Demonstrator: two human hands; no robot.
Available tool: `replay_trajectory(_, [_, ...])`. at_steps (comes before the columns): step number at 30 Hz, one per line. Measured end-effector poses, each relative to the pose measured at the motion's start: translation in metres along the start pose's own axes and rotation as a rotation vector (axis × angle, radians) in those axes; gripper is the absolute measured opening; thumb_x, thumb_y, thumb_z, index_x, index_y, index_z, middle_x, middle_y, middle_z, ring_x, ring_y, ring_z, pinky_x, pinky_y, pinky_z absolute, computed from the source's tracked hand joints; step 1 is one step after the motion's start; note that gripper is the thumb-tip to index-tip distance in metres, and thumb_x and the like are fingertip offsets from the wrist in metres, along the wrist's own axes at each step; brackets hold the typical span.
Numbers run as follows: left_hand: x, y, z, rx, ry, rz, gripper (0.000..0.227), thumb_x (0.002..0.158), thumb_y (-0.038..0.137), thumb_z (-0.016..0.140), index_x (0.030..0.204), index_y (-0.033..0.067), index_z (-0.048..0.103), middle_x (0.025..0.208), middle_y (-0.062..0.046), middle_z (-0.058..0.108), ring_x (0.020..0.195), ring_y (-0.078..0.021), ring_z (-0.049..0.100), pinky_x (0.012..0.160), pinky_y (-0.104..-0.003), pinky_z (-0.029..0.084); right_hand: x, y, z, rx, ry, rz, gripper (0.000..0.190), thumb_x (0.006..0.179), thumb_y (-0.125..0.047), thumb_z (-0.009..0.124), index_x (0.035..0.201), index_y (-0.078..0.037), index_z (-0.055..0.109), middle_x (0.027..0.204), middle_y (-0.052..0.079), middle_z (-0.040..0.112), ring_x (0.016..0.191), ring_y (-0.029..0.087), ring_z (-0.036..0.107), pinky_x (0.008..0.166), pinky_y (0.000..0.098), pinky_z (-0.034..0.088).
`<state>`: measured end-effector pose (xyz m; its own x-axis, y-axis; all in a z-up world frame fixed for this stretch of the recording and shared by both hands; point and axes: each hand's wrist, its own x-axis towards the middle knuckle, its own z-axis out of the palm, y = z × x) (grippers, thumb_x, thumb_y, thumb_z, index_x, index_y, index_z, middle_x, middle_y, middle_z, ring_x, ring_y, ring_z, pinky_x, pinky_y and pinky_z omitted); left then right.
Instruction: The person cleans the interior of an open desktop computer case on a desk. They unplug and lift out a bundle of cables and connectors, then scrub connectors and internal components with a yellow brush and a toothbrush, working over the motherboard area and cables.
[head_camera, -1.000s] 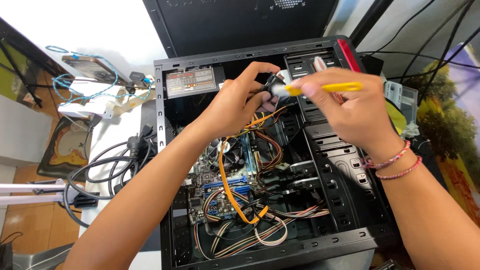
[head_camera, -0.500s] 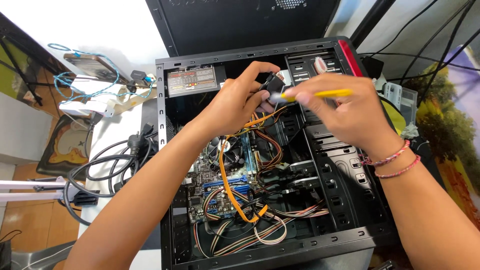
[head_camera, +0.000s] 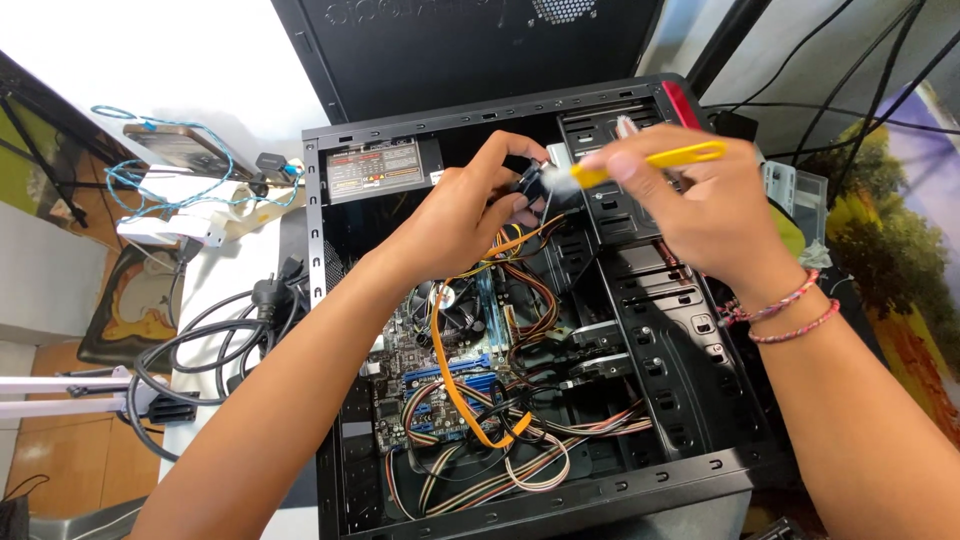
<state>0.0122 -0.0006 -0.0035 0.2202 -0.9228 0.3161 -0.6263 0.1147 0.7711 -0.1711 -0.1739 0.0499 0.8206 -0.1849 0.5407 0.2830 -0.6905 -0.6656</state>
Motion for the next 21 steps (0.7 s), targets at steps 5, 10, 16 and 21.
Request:
replay_trajectory(5, [0.001,0.014,-0.003,0.029,0.0,-0.073,0.04,0.102,0.001,0.054,0.138,0.0108,0.04,0.096,-0.016,0.08,0.083,-0.0248,0.08,0.066,-0.04,0.056,-0.005,0.01,-0.001,-0.06,0.021,0.017,0.02,0.112,-0.018,0.063,0.112,-0.003,0.076,0.105,0.008,0.077,0.096,0.015,0.072,0.099,0.0326,0.056])
replay_trajectory(10, [-0.002,0.011,-0.002,0.109,-0.006,-0.131,0.039,0.101,0.005,0.058,0.136,0.013,0.042,0.103,-0.019,0.079,0.058,-0.026,0.072,0.05,-0.042,0.048,-0.005,0.012,0.002,-0.207,0.052,-0.011,0.026,0.113,-0.019,0.06,0.11,0.0,0.077,0.103,0.01,0.078,0.093,0.017,0.074,0.096,0.0325,0.058])
replay_trajectory(16, [-0.002,0.021,-0.003,0.116,-0.002,-0.067,0.037,0.101,0.007,0.06,0.133,0.0144,0.042,0.108,-0.027,0.076,0.057,-0.0256,0.075,0.051,-0.039,0.053,-0.003,0.018,0.001,0.102,0.022,0.242,0.036,0.112,-0.024,0.055,0.105,0.005,0.074,0.095,0.012,0.075,0.087,0.015,0.076,0.084,0.0284,0.062])
replay_trajectory(21, [-0.004,0.005,0.002,0.116,0.027,0.071,0.037,0.104,0.006,0.061,0.135,0.0148,0.043,0.104,-0.03,0.075,0.089,-0.0331,0.08,0.065,-0.041,0.06,-0.004,0.018,-0.002,0.093,0.028,0.203,0.034,0.113,-0.023,0.054,0.108,0.004,0.074,0.099,0.009,0.075,0.087,0.013,0.074,0.083,0.0268,0.061])
